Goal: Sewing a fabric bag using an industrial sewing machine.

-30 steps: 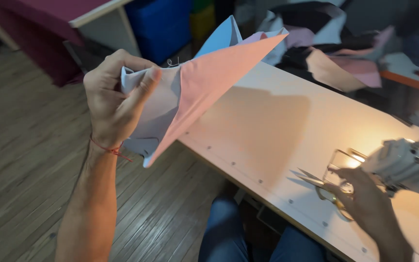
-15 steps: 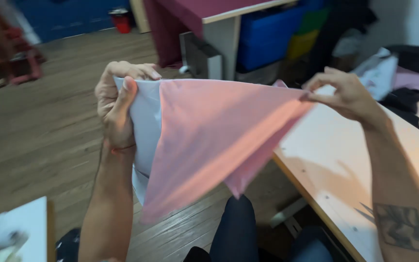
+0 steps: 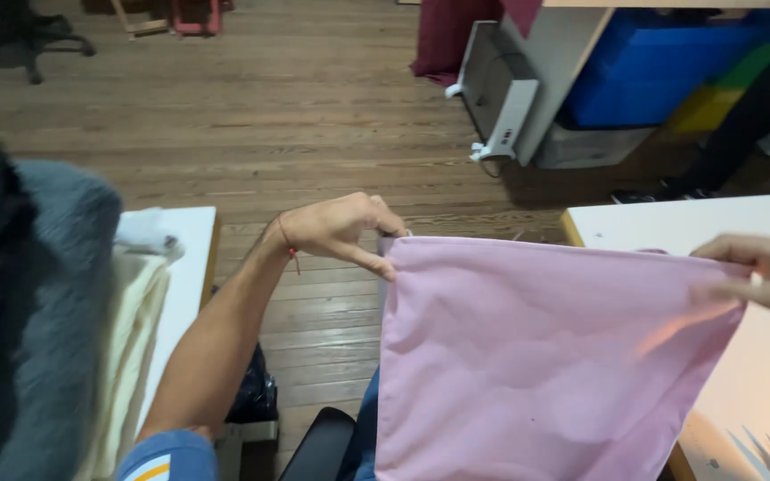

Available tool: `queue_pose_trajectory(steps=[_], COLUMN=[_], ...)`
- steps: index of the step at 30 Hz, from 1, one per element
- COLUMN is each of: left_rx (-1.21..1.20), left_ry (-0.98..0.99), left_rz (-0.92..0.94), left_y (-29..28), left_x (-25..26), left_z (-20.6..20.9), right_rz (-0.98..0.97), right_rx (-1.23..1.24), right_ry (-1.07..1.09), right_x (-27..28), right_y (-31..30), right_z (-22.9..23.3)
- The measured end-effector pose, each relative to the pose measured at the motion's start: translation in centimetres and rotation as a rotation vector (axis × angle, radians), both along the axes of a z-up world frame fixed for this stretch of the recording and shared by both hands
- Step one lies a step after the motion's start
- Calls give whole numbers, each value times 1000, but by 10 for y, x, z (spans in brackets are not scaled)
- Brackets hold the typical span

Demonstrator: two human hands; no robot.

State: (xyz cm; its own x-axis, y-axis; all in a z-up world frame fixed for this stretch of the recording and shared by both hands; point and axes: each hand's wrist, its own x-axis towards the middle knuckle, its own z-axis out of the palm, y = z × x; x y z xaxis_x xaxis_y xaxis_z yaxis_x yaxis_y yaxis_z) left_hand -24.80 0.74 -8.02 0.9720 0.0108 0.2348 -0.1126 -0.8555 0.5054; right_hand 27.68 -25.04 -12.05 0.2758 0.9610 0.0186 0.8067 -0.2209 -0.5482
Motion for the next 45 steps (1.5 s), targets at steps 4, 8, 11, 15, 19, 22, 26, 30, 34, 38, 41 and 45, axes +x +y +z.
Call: queue_pose_trajectory(steps=[4,8,11,15,19,22,26,30,34,38,41,45], left_rx=[7,115,142,276,326,299,261,331,651,582,268,375], left_ry=[-87,-175,-179,-137,-176,-213,-223,-271,-329,-604,-709,-388], left_rz=[11,37,155,314,372,369,393,417,593,655,-3,7], left_y=[-25,-48,-61,-58,-39,-38,-47,-51,-38,-63,-182,-170], left_x=[-15,-20,-25,-32,-44,-52,-59,-63,-48,4,46,56], left_z=[17,45,50,27,4,1,0,-3,-10,5,46,12], right_rz=[129,235,209,285,129,148,181,204,444,558,566,561], right_rx=[-334,-432,-374,-131,51,167,231,181,315,527,548,552], right_ry=[-185,-312,-462,-366,-348,-349,-270,-206,-228,-183,-333,-214], right_x=[19,58,60,-19,-63,-75,-104,-80,-94,-187,-247,-272], right_y=[-3,-8,-15,-34,-45,-47,-57,-58,-68,-77,-65,-53], right_z=[-12,-26,-32,-6,12,17,36,29,32,60,61,73])
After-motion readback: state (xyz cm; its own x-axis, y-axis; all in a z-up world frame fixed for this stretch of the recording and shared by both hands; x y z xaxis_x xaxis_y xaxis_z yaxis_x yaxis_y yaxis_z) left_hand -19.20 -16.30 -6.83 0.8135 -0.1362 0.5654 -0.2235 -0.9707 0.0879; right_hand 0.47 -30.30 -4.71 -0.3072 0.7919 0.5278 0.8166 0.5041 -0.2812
